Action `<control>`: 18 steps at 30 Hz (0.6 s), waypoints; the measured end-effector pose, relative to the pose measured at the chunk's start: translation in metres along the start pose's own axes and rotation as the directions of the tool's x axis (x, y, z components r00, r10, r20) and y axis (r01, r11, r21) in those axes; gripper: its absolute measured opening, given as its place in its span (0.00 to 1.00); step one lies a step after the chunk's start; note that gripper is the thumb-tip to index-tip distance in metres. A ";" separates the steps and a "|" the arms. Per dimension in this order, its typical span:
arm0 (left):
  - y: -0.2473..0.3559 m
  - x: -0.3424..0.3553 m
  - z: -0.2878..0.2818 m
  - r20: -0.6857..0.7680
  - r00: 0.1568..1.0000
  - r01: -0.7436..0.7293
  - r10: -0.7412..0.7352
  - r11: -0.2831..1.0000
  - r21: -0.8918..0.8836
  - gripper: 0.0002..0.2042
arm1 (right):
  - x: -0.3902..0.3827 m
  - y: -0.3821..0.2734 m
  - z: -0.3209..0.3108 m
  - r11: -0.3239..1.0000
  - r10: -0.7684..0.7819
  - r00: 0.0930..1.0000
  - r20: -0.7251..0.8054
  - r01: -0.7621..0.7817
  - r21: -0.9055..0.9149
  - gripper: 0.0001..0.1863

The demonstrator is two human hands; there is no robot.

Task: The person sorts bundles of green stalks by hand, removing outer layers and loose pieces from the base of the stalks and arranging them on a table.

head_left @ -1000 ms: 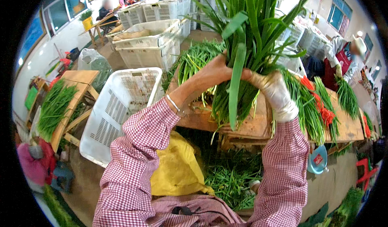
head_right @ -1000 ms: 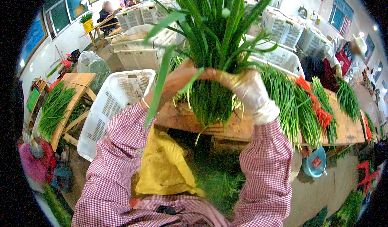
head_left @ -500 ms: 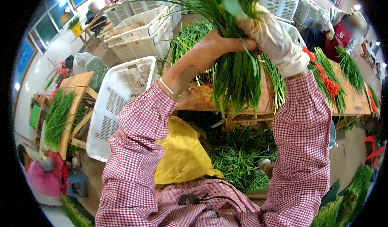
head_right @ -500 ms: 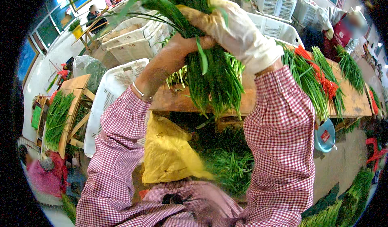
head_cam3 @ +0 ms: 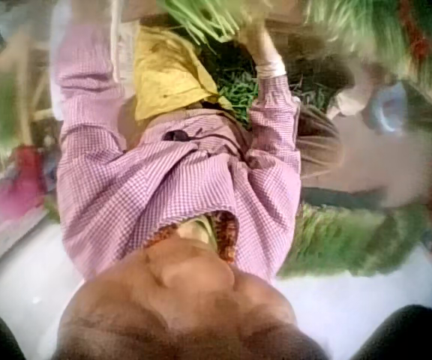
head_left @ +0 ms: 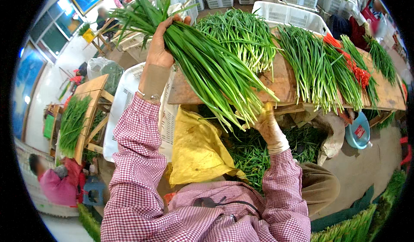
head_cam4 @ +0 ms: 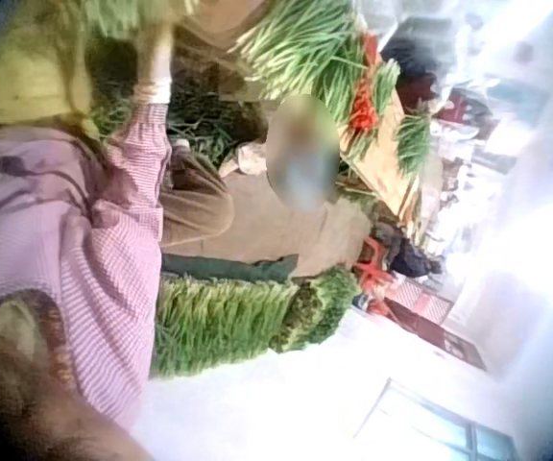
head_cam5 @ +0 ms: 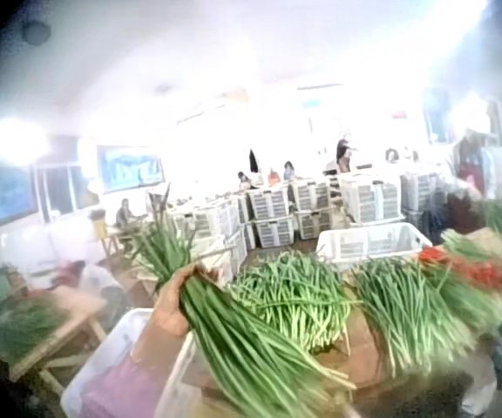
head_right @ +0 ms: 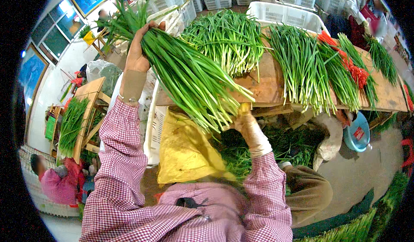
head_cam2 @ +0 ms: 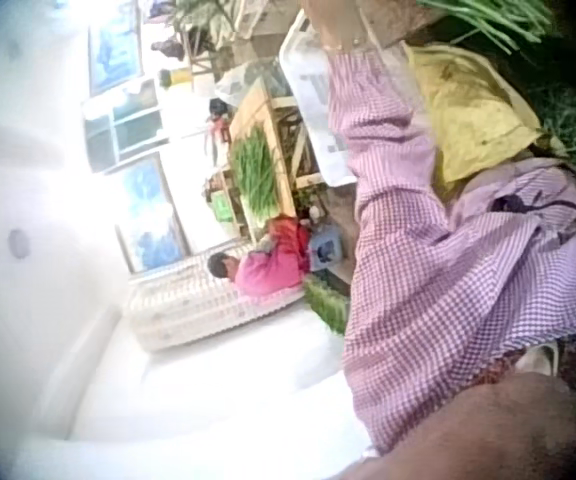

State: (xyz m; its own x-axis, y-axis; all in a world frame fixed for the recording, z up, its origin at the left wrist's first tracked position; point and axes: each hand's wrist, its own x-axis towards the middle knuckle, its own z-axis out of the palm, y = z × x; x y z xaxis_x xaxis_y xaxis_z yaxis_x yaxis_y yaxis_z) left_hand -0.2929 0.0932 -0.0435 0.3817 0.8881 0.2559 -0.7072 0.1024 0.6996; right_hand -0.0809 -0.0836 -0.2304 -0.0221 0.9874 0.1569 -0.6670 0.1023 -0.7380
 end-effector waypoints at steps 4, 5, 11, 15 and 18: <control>0.001 -0.003 -0.011 0.049 0.998 -0.033 0.031 0.999 0.033 0.06 | -0.002 -0.004 0.009 0.975 0.093 0.996 -0.006 -0.092 -0.204 0.23; 0.003 -0.006 -0.010 0.056 0.998 -0.045 0.043 0.998 0.043 0.06 | -0.006 -0.014 0.016 0.947 0.103 0.993 -0.062 -0.117 -0.300 0.21; 0.002 -0.015 0.010 0.065 0.992 -0.115 0.105 0.977 0.179 0.07 | -0.042 -0.049 0.018 0.779 -0.038 0.935 -0.353 -0.193 -0.596 0.12; -0.011 -0.021 0.031 0.046 0.995 -0.097 0.090 0.975 0.201 0.07 | -0.035 -0.067 0.051 0.661 -0.337 0.914 -0.226 0.058 -0.748 0.09; -0.023 -0.025 0.044 0.067 0.997 -0.059 0.048 0.984 0.170 0.07 | -0.005 -0.068 0.074 0.173 -0.586 0.809 0.042 0.176 -0.969 0.11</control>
State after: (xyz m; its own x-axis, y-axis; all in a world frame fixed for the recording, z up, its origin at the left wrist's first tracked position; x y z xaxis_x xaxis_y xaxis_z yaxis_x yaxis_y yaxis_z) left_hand -0.2597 0.0488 -0.0365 0.3867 0.8599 0.3332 -0.6170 -0.0273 0.7865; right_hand -0.0902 -0.1044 -0.1327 0.3418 0.7337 0.5873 0.6026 0.3084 -0.7360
